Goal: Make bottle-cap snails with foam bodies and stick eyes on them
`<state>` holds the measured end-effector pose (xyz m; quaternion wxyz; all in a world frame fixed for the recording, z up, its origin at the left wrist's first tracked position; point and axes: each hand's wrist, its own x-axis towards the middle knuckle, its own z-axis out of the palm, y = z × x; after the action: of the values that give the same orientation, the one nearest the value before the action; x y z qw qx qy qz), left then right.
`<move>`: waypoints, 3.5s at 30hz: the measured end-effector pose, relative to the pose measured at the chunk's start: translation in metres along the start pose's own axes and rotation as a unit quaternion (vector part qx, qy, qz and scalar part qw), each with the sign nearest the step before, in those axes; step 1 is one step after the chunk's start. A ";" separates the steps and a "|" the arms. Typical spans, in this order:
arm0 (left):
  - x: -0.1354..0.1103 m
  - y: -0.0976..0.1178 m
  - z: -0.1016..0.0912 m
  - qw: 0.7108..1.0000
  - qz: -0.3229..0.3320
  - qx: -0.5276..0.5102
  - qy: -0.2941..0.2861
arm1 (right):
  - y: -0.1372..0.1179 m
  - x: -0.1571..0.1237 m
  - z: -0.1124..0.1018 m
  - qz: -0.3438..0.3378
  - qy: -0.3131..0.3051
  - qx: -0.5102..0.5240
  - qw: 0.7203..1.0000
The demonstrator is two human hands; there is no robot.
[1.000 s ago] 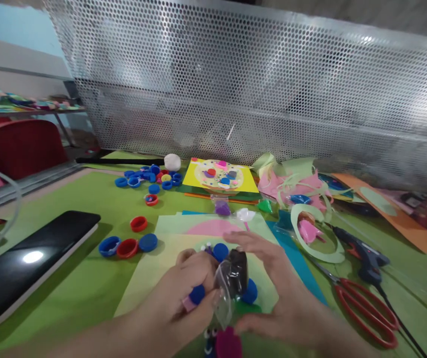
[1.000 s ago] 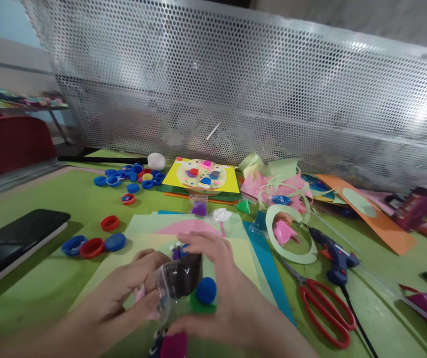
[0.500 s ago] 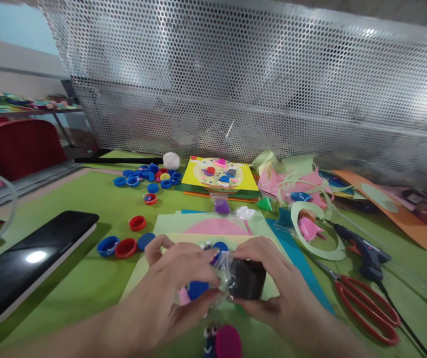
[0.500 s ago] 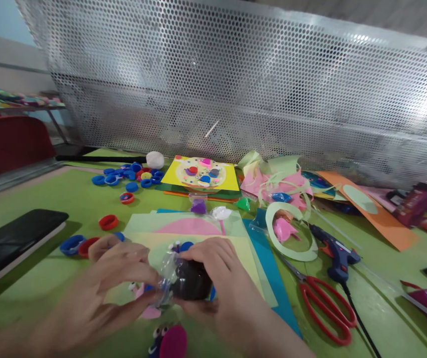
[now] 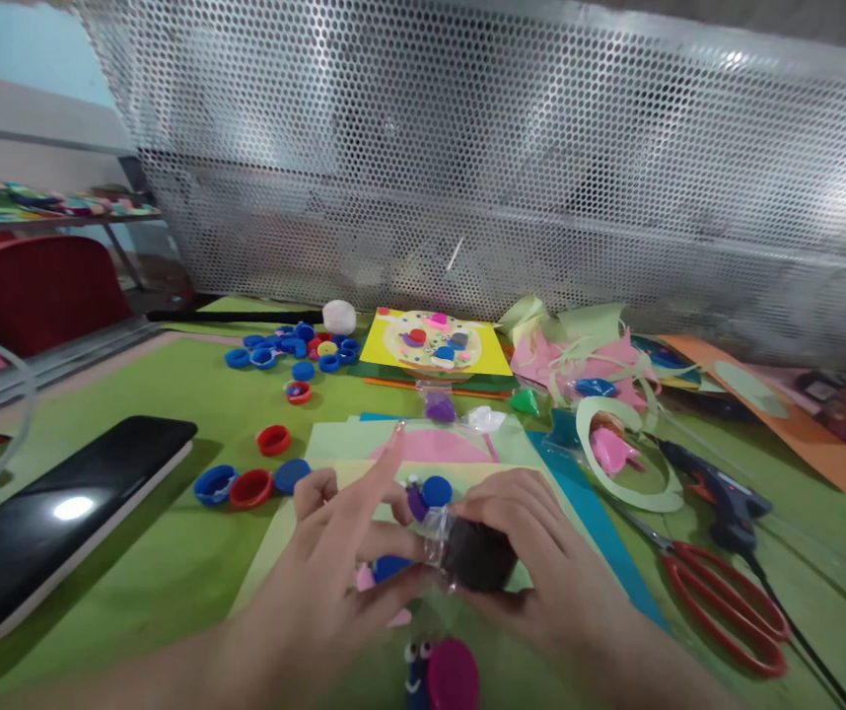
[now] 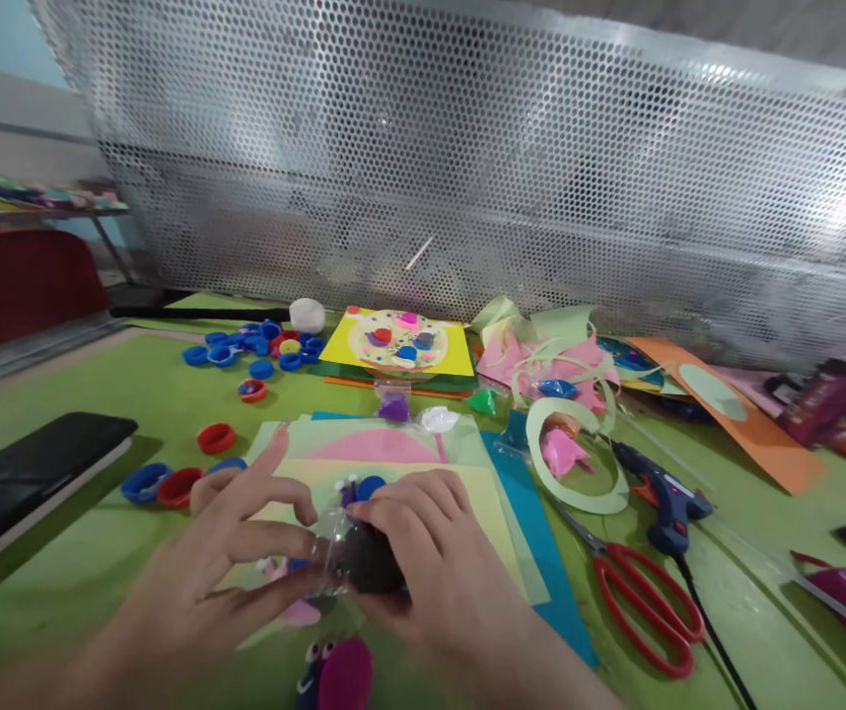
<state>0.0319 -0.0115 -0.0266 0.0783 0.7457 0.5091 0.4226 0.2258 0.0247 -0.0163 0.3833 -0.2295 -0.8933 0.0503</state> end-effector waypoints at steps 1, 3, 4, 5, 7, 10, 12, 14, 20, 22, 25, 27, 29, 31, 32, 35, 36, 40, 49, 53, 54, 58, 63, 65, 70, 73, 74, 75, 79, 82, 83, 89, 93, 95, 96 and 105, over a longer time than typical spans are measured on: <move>0.000 0.000 0.000 1.000 0.013 0.009 0.000 | 0.000 0.000 0.000 -0.003 -0.001 -0.003 1.000; 0.001 0.000 0.000 0.999 0.042 0.024 -0.005 | 0.000 -0.001 0.000 -0.004 -0.006 -0.009 1.000; 0.002 0.001 0.000 0.999 0.046 0.026 -0.001 | 0.000 -0.001 0.000 -0.003 -0.009 -0.010 1.000; 0.002 0.001 0.000 0.998 0.051 0.028 0.005 | 0.000 -0.001 0.000 -0.001 -0.012 -0.008 1.000; 0.001 0.003 -0.002 0.998 0.059 0.033 0.012 | -0.001 -0.002 0.000 0.010 -0.019 0.000 1.000; -0.002 0.004 -0.004 0.997 0.060 0.047 0.014 | -0.001 -0.002 -0.001 0.022 -0.027 0.007 0.999; -0.006 0.002 -0.005 0.995 0.063 0.072 0.001 | -0.002 -0.001 -0.003 0.027 -0.034 0.004 0.999; -0.008 -0.001 -0.004 0.992 0.071 0.098 -0.020 | -0.003 0.000 -0.004 0.030 -0.039 -0.001 0.999; -0.008 -0.005 0.000 0.995 0.072 0.063 -0.039 | -0.003 0.000 -0.005 0.040 -0.049 -0.020 0.998; -0.006 -0.003 -0.001 0.994 0.072 0.065 -0.048 | -0.003 -0.001 -0.004 0.041 -0.052 -0.019 0.998; -0.003 0.000 -0.002 0.991 0.071 0.087 -0.069 | -0.002 -0.002 -0.003 0.043 -0.060 -0.013 0.997; -0.001 0.002 -0.002 0.991 0.064 0.092 -0.080 | -0.002 -0.002 -0.003 0.040 -0.061 -0.010 0.997; 0.000 0.003 -0.003 0.991 0.061 0.091 -0.083 | -0.003 -0.002 -0.003 0.037 -0.058 -0.011 0.998; 0.001 0.002 -0.002 0.991 0.065 0.087 -0.078 | -0.003 -0.002 -0.003 0.033 -0.054 -0.014 0.998; 0.000 0.001 -0.002 0.991 0.069 0.084 -0.073 | -0.003 -0.001 -0.003 0.031 -0.050 -0.016 0.998; -0.001 -0.001 0.000 0.992 0.078 0.074 -0.059 | -0.002 -0.001 -0.003 0.024 -0.044 -0.022 0.998; -0.002 -0.002 0.000 0.993 0.076 0.071 -0.059 | -0.002 -0.001 -0.003 0.022 -0.045 -0.023 0.998; -0.002 -0.001 0.001 0.993 0.064 0.065 -0.077 | -0.003 -0.001 -0.001 0.024 -0.052 -0.028 0.998; 0.017 0.003 -0.017 0.968 -0.110 -0.223 -0.037 | 0.003 -0.001 -0.009 0.135 0.009 -0.040 0.990; 0.022 -0.005 -0.016 0.869 -0.239 -0.427 -0.067 | 0.009 -0.003 -0.010 0.179 0.021 -0.049 0.982; 0.022 -0.005 -0.015 0.855 -0.250 -0.447 -0.081 | 0.009 -0.003 -0.010 0.180 0.019 -0.049 0.982; 0.021 0.000 -0.015 0.831 -0.255 -0.478 -0.130 | 0.009 -0.004 -0.008 0.181 0.014 -0.049 0.982; 0.020 0.006 -0.020 0.844 -0.208 -0.474 -0.138 | 0.008 -0.005 -0.008 0.184 0.013 -0.053 0.981; 0.019 0.003 -0.020 0.859 -0.188 -0.455 -0.140 | 0.009 -0.004 -0.008 0.182 0.012 -0.056 0.982; 0.020 -0.001 -0.020 0.888 -0.171 -0.405 -0.138 | 0.010 -0.002 -0.009 0.173 0.019 -0.078 0.982; 0.021 0.000 -0.020 0.876 -0.180 -0.424 -0.140 | 0.012 -0.001 -0.008 0.177 0.020 -0.088 0.980; 0.021 0.000 -0.019 0.870 -0.185 -0.435 -0.140 | 0.013 -0.001 -0.007 0.189 0.019 -0.091 0.978; 0.021 0.001 -0.019 0.864 -0.190 -0.444 -0.140 | 0.014 -0.001 -0.007 0.206 0.019 -0.093 0.974; 0.020 0.001 -0.016 0.877 -0.192 -0.423 -0.122 | 0.018 -0.001 -0.007 0.259 0.022 -0.082 0.962; 0.020 0.000 -0.016 0.903 -0.180 -0.373 -0.116 | 0.017 -0.001 -0.010 0.254 0.027 -0.052 0.965; 0.020 0.000 -0.016 0.904 -0.179 -0.368 -0.122 | 0.016 -0.001 -0.010 0.245 0.032 -0.044 0.968; 0.019 -0.003 -0.017 0.911 -0.171 -0.345 -0.145 | 0.013 -0.001 -0.013 0.154 0.027 -0.034 0.987; 0.020 -0.004 -0.016 0.921 -0.165 -0.329 -0.130 | 0.015 -0.001 -0.011 0.147 0.021 -0.051 0.988; 0.021 -0.004 -0.015 0.925 -0.158 -0.325 -0.116 | 0.018 -0.002 -0.009 0.192 0.020 -0.069 0.979; 0.021 -0.004 -0.014 0.928 -0.153 -0.322 -0.110 | 0.020 -0.002 -0.008 0.224 0.020 -0.079 0.971; 0.019 -0.003 -0.014 0.939 -0.129 -0.309 -0.081 | 0.021 -0.003 -0.010 0.272 0.017 -0.068 0.960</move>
<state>0.0219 0.0013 -0.0088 0.3999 0.6446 0.4370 0.4833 0.2426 0.0409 -0.0171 0.3536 -0.4902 -0.7918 0.0879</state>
